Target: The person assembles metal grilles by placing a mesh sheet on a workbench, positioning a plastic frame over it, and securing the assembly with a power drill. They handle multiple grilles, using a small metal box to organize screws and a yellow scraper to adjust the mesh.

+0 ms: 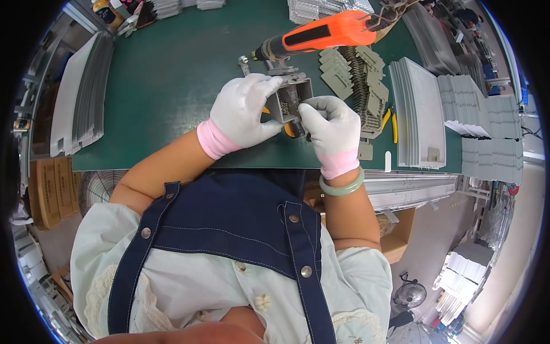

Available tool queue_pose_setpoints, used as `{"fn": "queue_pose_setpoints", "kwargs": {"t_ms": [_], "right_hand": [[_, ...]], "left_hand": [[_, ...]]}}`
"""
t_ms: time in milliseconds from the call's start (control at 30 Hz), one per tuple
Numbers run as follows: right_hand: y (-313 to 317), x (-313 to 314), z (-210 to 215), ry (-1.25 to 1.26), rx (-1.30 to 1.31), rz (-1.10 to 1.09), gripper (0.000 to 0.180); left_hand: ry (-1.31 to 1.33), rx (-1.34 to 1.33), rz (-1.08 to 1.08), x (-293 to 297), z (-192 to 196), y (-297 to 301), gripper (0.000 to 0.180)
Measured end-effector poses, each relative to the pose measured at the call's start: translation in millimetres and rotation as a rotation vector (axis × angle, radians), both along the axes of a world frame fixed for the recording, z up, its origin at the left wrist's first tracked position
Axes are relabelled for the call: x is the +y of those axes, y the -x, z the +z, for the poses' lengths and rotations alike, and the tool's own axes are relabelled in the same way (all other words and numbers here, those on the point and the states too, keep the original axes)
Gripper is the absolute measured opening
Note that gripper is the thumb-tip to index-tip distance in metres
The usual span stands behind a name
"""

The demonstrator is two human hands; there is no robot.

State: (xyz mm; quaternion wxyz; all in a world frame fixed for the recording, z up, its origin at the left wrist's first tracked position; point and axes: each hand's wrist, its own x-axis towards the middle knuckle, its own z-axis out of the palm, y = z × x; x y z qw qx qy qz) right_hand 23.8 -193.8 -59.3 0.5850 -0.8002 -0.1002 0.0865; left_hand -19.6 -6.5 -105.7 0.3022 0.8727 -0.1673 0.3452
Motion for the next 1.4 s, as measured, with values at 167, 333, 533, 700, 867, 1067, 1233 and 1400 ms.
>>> {"fn": "queue_pose_setpoints", "kwargs": {"t_ms": [167,333,533,700,867,1067,1233,1400], "right_hand": [[2,5,7,0.132,-0.137,0.059,0.017],[-1,-3,6,0.258,-0.421,0.190,0.017],[0,-8,4,0.374,-0.715,0.231,0.018],[8,-8,0,0.321,-0.612,0.195,0.017],[10,2,0,0.296,-0.639,0.145,0.014],[4,9,9,0.209,-0.286,0.108,0.015],[3,2,4,0.381,-0.766,0.177,0.014],[9,-2,5,0.383,-0.756,0.181,0.015]], "left_hand": [[0.000,0.002,-0.007,1,0,0,0.070],[0.006,0.010,-0.004,3,2,2,0.067],[0.004,0.002,-0.004,3,3,0,0.067],[0.015,-0.019,-0.012,4,2,-1,0.067],[0.010,-0.015,-0.020,5,2,-1,0.068],[0.021,-0.019,-0.020,6,4,-3,0.068],[0.004,-0.011,-0.008,7,4,-2,0.070],[-0.004,-0.030,0.009,7,4,-2,0.070]]}}
